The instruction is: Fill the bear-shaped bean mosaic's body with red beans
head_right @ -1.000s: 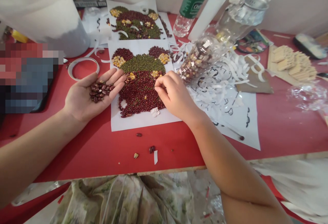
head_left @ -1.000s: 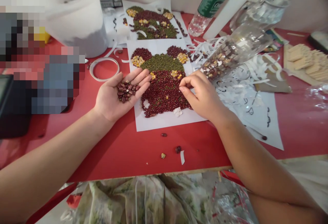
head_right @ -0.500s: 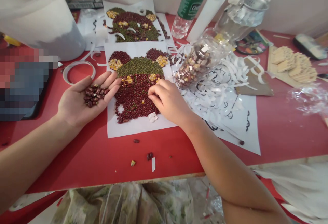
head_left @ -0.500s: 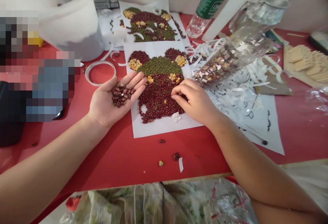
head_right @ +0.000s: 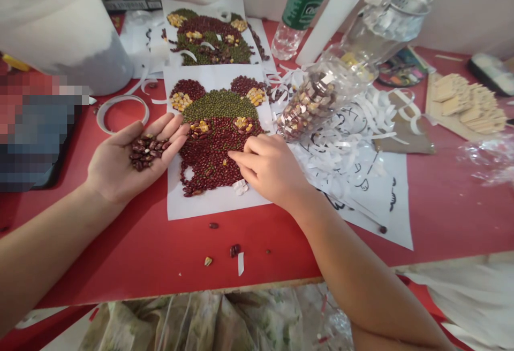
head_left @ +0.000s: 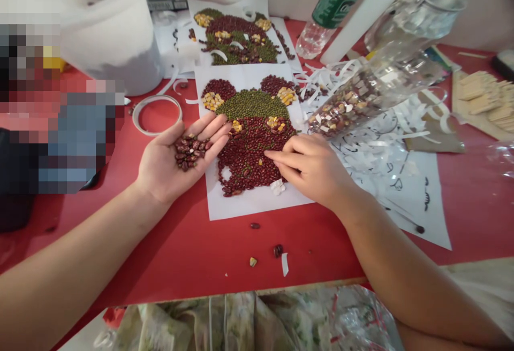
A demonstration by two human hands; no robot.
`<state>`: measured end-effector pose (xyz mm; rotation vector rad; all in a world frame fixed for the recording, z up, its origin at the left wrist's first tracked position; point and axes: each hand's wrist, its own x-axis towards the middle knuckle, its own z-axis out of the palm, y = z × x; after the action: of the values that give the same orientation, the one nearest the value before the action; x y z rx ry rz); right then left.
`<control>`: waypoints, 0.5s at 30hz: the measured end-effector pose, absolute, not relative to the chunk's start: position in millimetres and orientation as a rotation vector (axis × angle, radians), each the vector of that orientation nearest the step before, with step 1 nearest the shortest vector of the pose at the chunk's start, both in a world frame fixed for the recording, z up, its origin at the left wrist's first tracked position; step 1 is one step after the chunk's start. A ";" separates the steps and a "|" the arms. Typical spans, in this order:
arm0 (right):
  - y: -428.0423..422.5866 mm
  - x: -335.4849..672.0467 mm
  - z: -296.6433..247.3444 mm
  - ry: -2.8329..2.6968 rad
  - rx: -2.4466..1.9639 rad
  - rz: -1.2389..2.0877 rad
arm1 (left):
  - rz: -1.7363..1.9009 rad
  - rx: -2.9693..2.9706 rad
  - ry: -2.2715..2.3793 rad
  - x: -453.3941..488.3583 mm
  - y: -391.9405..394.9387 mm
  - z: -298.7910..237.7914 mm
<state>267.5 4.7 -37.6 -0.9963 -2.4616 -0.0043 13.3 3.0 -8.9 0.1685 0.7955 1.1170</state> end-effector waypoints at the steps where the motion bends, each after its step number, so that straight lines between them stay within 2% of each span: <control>1: 3.7 267.1 -37.4 -2.491 -0.989 -0.048 | 1.119 0.172 0.799 13.4 3.0 -8.6; 9: -8.8 261.9 -31.8 -2.650 -1.050 -0.280 | 1.108 0.179 0.823 14.9 2.8 -6.7; 15: -12.6 259.3 -29.7 -2.686 -1.067 -0.312 | 1.115 0.170 0.809 14.3 2.4 -7.4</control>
<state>259.3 -12.6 -29.7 -1.0671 -2.6855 -0.3123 14.3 2.4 -7.4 0.1701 0.8093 1.1146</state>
